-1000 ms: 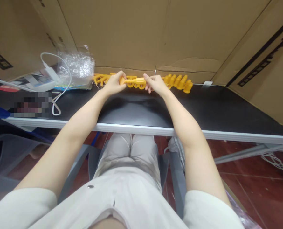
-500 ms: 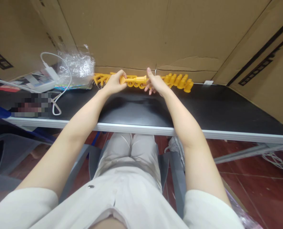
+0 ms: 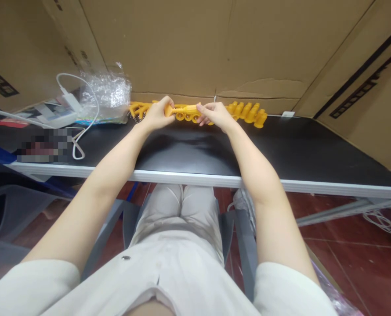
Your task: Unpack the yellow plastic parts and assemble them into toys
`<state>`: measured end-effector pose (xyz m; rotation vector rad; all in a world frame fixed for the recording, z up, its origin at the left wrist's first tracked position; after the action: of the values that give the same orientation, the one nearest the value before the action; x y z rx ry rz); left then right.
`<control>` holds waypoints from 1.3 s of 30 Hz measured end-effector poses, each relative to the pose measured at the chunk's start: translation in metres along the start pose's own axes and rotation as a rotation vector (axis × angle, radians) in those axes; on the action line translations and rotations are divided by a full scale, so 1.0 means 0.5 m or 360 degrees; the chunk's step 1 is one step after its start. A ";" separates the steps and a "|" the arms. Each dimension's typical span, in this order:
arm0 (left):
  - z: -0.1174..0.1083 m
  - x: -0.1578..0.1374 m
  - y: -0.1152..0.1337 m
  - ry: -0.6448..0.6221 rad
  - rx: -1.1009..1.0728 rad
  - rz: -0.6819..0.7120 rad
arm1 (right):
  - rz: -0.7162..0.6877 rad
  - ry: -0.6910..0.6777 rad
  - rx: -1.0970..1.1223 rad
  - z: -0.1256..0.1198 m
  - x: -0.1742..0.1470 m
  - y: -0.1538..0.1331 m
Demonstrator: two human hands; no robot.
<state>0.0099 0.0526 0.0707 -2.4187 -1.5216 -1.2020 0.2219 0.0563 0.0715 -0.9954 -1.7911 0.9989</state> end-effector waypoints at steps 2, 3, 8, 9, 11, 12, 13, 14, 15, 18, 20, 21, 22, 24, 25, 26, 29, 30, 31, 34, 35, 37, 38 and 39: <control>0.000 0.001 0.001 0.0002 0.0026 -0.0006 | 0.0016 0.0015 0.0019 0.001 0.000 0.002; 0.000 0.001 0.001 0.0003 0.0038 -0.0011 | 0.0026 0.0019 0.0026 0.002 -0.001 0.004; 0.002 0.003 -0.002 0.0026 0.0069 -0.0003 | 0.0074 0.0046 0.0004 0.005 0.001 0.013; 0.002 0.003 -0.004 0.0031 0.0071 -0.0002 | 0.0083 0.0058 -0.0014 0.005 0.002 0.014; 0.003 0.003 -0.007 0.0034 0.0066 -0.0009 | 0.0103 0.0078 -0.0050 0.004 0.003 0.017; 0.003 0.004 -0.008 0.0032 0.0055 -0.0011 | 0.0113 0.0082 -0.0060 0.004 0.004 0.020; 0.004 0.004 -0.008 0.0029 0.0040 -0.0010 | 0.0119 0.0077 -0.0059 0.003 0.005 0.022; 0.004 0.004 -0.008 0.0025 0.0023 -0.0007 | 0.0116 0.0064 -0.0045 0.002 0.007 0.024; 0.004 0.003 -0.008 0.0021 0.0006 -0.0005 | 0.0100 0.0047 -0.0020 0.002 0.008 0.024; 0.004 0.003 -0.009 0.0005 -0.0023 -0.0016 | 0.0003 0.0014 0.0058 -0.007 0.010 0.021; 0.004 0.003 -0.012 0.0004 -0.0031 -0.0027 | -0.0042 -0.0004 0.0076 -0.012 0.010 0.018; 0.004 0.003 -0.013 0.0006 -0.0031 -0.0029 | -0.0052 -0.0011 0.0076 -0.013 0.009 0.017; 0.004 0.004 -0.014 0.0009 -0.0027 -0.0028 | -0.0054 -0.0016 0.0075 -0.013 0.009 0.017; 0.005 0.004 -0.016 0.0012 -0.0006 -0.0028 | -0.0055 -0.0011 0.0075 -0.013 0.007 0.016; 0.006 0.004 -0.017 0.0011 0.0010 -0.0031 | -0.0053 -0.0005 0.0078 -0.012 0.007 0.015; 0.006 0.004 -0.017 0.0012 0.0025 -0.0033 | -0.0049 -0.0001 0.0084 -0.011 0.007 0.015; 0.006 0.004 -0.017 0.0016 0.0033 -0.0026 | -0.0027 0.0008 0.0114 -0.007 0.007 0.017; 0.006 0.004 -0.017 0.0018 0.0022 -0.0021 | -0.0022 0.0014 0.0118 -0.006 0.007 0.018; 0.006 0.004 -0.016 0.0021 0.0009 -0.0016 | -0.0022 0.0019 0.0117 -0.007 0.008 0.018; 0.006 0.004 -0.016 0.0024 -0.0023 -0.0009 | -0.0035 0.0026 0.0093 -0.008 0.008 0.019; 0.007 0.004 -0.016 0.0021 -0.0026 -0.0010 | -0.0037 0.0025 0.0088 -0.009 0.008 0.019; 0.008 0.004 -0.017 0.0006 -0.0016 -0.0025 | -0.0031 0.0021 0.0084 -0.009 0.008 0.021; 0.008 0.004 -0.017 -0.0005 -0.0004 -0.0039 | -0.0026 0.0020 0.0085 -0.010 0.008 0.022; 0.009 0.004 -0.017 -0.0017 0.0011 -0.0054 | -0.0022 0.0018 0.0087 -0.009 0.008 0.023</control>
<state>0.0062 0.0603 0.0659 -2.4088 -1.5731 -1.1896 0.2275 0.0652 0.0640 -0.9520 -1.7500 1.0263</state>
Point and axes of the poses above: each hand's wrist, its own x-axis towards the middle knuckle, its own z-axis out of the palm, y = z × x, the point moved 9 cm from there along x, towards the middle knuckle, and after that the axes turned 10 degrees about x, right-handed, at the moved point
